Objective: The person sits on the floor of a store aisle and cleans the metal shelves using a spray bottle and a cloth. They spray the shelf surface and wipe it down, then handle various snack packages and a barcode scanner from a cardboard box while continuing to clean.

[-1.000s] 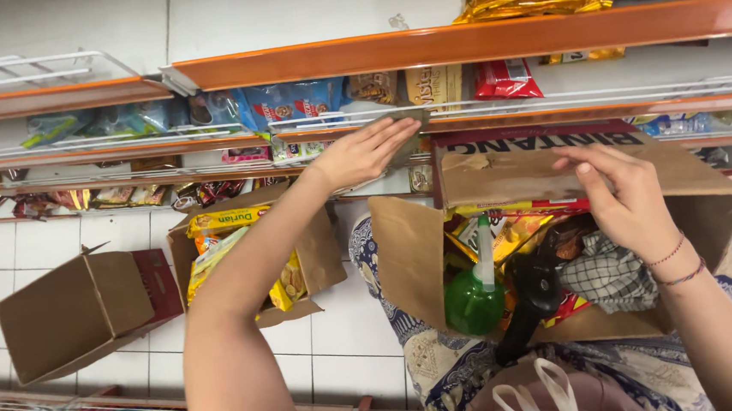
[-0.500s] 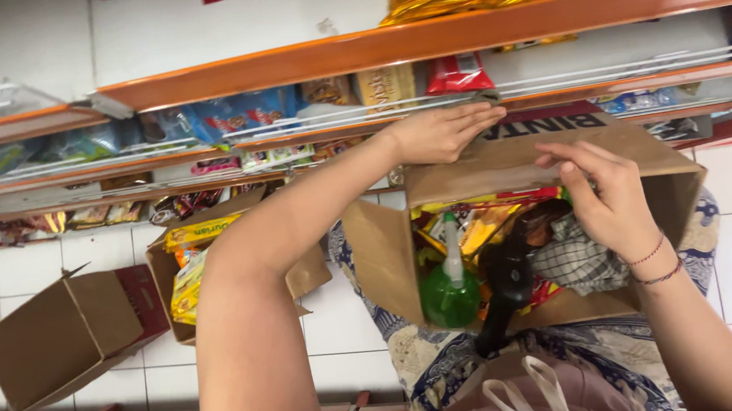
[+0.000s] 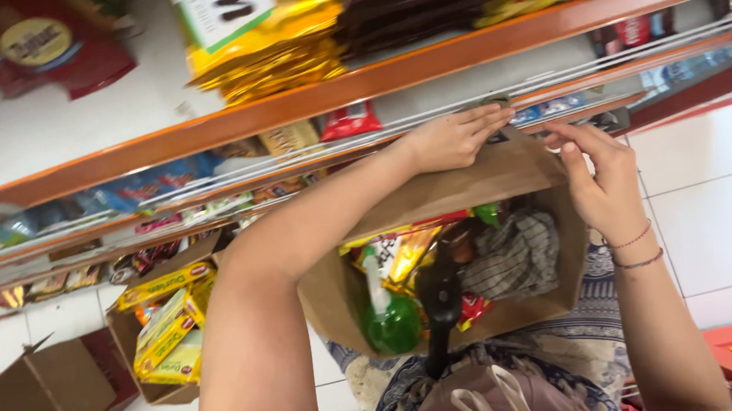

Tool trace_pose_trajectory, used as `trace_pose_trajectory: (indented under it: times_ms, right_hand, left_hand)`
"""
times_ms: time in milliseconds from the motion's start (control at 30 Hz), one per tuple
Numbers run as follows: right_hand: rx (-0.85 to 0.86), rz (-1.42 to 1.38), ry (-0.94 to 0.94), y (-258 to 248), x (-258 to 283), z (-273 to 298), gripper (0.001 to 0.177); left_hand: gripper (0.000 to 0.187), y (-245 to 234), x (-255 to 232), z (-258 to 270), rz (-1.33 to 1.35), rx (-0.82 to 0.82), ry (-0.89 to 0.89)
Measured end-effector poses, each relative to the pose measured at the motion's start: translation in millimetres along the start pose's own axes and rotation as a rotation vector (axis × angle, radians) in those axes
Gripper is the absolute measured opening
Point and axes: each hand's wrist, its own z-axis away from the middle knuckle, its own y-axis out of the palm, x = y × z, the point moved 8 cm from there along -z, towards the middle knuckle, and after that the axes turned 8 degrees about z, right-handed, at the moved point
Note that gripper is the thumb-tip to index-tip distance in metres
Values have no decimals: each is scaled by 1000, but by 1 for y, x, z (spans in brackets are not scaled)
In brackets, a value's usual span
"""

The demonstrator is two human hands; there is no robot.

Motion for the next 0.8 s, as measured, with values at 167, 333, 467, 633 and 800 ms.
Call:
trace_pose_trajectory:
  times_ms: [167, 333, 467, 633, 800]
  right_hand:
    - [-74, -34, 59, -23, -35, 5, 31]
    - [-111, -81, 113, -34, -59, 16, 30]
    - [-121, -88, 146, -36, -72, 23, 30]
    - [-119, -120, 147, -35, -76, 33, 28]
    - [-126, -126, 143, -38, -69, 45, 27]
  left_hand:
    - [42, 40, 2, -65, 77, -38, -35]
    - [29, 69, 5, -123, 215, 3, -58]
    - [35, 50, 8, -122, 108, -20, -83]
    - [44, 9, 7, -73, 43, 67, -90]
    - [38, -30, 9, -37, 72, 203, -173]
